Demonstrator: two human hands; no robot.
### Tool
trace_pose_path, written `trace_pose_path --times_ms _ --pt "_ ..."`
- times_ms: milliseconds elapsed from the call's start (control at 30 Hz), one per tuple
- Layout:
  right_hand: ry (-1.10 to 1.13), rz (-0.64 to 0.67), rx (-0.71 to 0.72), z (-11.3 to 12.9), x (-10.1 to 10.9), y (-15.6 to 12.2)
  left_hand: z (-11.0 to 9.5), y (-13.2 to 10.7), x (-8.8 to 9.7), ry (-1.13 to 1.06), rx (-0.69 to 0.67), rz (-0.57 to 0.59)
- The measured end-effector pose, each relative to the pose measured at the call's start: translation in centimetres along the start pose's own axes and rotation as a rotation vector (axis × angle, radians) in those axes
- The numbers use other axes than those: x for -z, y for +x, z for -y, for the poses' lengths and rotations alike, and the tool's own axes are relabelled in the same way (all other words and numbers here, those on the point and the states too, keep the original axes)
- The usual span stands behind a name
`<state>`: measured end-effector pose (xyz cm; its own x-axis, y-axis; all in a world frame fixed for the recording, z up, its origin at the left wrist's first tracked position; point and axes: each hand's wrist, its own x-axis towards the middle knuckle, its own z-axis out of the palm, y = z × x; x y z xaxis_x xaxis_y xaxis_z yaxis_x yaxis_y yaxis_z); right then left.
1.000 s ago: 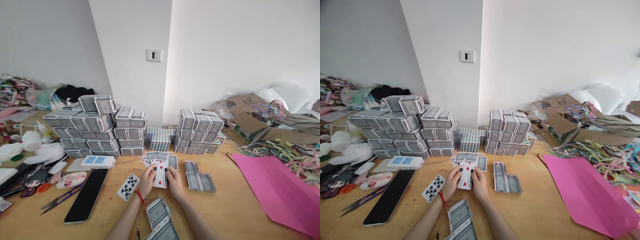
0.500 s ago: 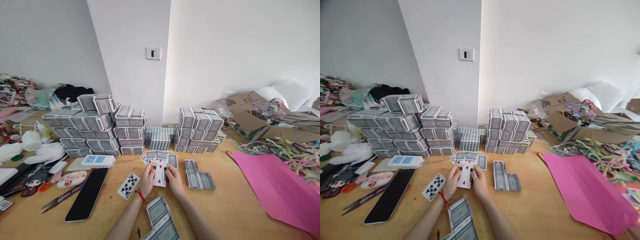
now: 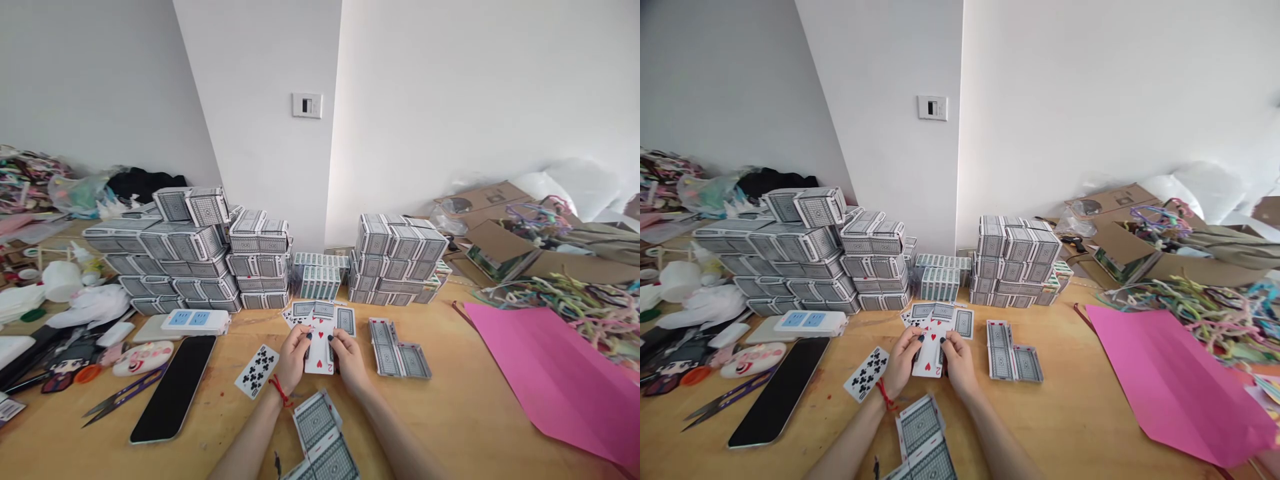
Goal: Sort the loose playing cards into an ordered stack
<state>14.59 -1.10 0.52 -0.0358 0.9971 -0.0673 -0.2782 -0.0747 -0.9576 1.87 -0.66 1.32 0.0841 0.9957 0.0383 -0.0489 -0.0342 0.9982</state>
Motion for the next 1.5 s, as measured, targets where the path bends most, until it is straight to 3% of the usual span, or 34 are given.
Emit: trace_pose_path --times_ms 433,633,967,1200,1500 --pt "0.147 -0.042 -0.067 0.27 -0.34 -0.32 -0.05 -0.03 -0.01 0.03 -0.062 0.003" --pt "0.14 -0.057 -0.021 0.06 -0.12 0.09 -0.01 -0.08 -0.14 0.057 -0.081 -0.028" --pt "0.19 0.001 -0.069 0.37 -0.31 -0.04 0.18 0.24 -0.42 -0.084 0.06 0.005" --pt "0.1 -0.026 -0.017 0.15 -0.26 0.07 0.51 0.52 -0.09 -0.034 0.021 -0.027" --pt "0.074 -0.008 -0.016 -0.25 -0.14 0.18 0.34 0.49 -0.01 -0.056 0.099 0.047"
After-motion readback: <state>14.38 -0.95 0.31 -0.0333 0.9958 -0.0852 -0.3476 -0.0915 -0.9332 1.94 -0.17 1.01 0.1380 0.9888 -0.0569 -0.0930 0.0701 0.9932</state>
